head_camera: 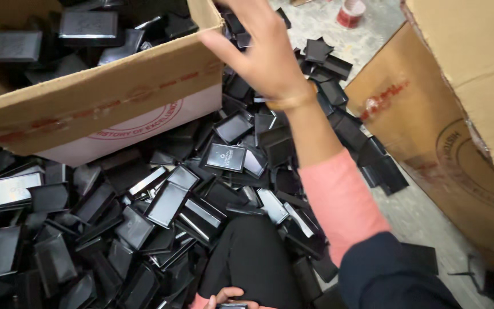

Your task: The person sits on the floor and sorts small black plastic parts by hand, picking them from a large pile and placing them into cardboard boxes. The person repeatedly picks, turns, and places the parts into boxes while other people work nearby.

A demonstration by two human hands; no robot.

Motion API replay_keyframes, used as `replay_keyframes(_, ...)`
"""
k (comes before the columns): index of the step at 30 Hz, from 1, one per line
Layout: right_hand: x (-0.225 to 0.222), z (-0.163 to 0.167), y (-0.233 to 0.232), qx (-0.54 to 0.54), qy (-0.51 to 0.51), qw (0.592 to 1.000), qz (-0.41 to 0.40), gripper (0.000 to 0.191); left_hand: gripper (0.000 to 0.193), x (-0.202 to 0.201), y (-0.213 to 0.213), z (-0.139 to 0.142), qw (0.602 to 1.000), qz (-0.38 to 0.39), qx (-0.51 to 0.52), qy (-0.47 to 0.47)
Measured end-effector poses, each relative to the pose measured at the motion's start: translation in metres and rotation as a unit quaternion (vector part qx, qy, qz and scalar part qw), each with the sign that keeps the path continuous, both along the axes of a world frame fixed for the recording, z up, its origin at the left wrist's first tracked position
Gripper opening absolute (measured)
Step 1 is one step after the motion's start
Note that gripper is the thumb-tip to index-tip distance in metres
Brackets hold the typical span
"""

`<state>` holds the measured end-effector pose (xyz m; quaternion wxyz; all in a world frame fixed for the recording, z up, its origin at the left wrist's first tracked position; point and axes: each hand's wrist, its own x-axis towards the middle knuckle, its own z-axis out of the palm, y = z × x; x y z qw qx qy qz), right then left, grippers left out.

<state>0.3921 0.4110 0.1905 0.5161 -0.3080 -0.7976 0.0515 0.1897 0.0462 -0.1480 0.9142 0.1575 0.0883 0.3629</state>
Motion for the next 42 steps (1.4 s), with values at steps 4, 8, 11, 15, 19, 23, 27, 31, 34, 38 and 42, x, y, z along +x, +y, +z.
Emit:
replay_keyframes(4, 0.101, -0.104, -0.012, -0.125, -0.038, 0.982, -0.139, 0.041, 0.07, 0.001, 0.003, 0.006, 1.0, -0.002, -0.005, 0.005)
replay_keyframes(8, 0.181, -0.14, -0.042, -0.329, -0.09, 0.846, -0.41, 0.062, 0.07, 0.006, 0.012, 0.02, 1.0, -0.004, 0.0, 0.013)
replay_keyframes(11, 0.208, -0.149, -0.062, -0.395, -0.061, 0.84, -0.368, 0.101, 0.07, 0.011, 0.02, 0.032, 1.0, -0.006, -0.002, 0.019)
replay_keyframes(15, 0.201, -0.169, -0.073, -0.431, -0.017, 0.855, -0.288, 0.089, 0.07, 0.012, 0.026, 0.038, 1.0, 0.002, -0.002, 0.03)
replay_keyframes(19, 0.182, -0.191, -0.091, -0.442, -0.067, 0.756, -0.477, 0.091, 0.07, 0.012, 0.026, 0.037, 1.0, 0.002, -0.003, 0.029)
replay_keyframes(23, 0.171, -0.208, -0.127, -0.335, 0.044, 0.875, -0.347, 0.09, 0.07, 0.011, 0.023, 0.034, 1.0, -0.007, -0.002, 0.026)
replay_keyframes(27, 0.147, -0.207, -0.154, -0.338, 0.033, 0.854, -0.393, 0.079, 0.071, 0.002, 0.02, 0.036, 0.999, -0.02, 0.011, 0.022)
replay_keyframes(31, 0.072, -0.206, -0.167, -0.353, -0.014, 0.899, -0.259, 0.081, 0.071, -0.008, 0.012, 0.037, 0.999, -0.025, 0.032, 0.009)
replay_keyframes(34, 0.012, -0.213, -0.177, -0.295, -0.109, 0.922, -0.225, 0.083, 0.07, -0.008, 0.004, 0.032, 0.995, 0.017, 0.065, -0.069)
replay_keyframes(38, 0.0, -0.215, -0.193, -0.389, -0.007, 0.908, -0.154, 0.087, 0.069, -0.008, -0.005, 0.03, 0.998, 0.048, 0.03, -0.037)
replay_keyframes(42, 0.039, -0.198, -0.225, -0.489, 0.265, 0.831, -0.003, 0.073, 0.071, -0.009, -0.009, 0.043, 0.998, 0.048, 0.009, -0.027)
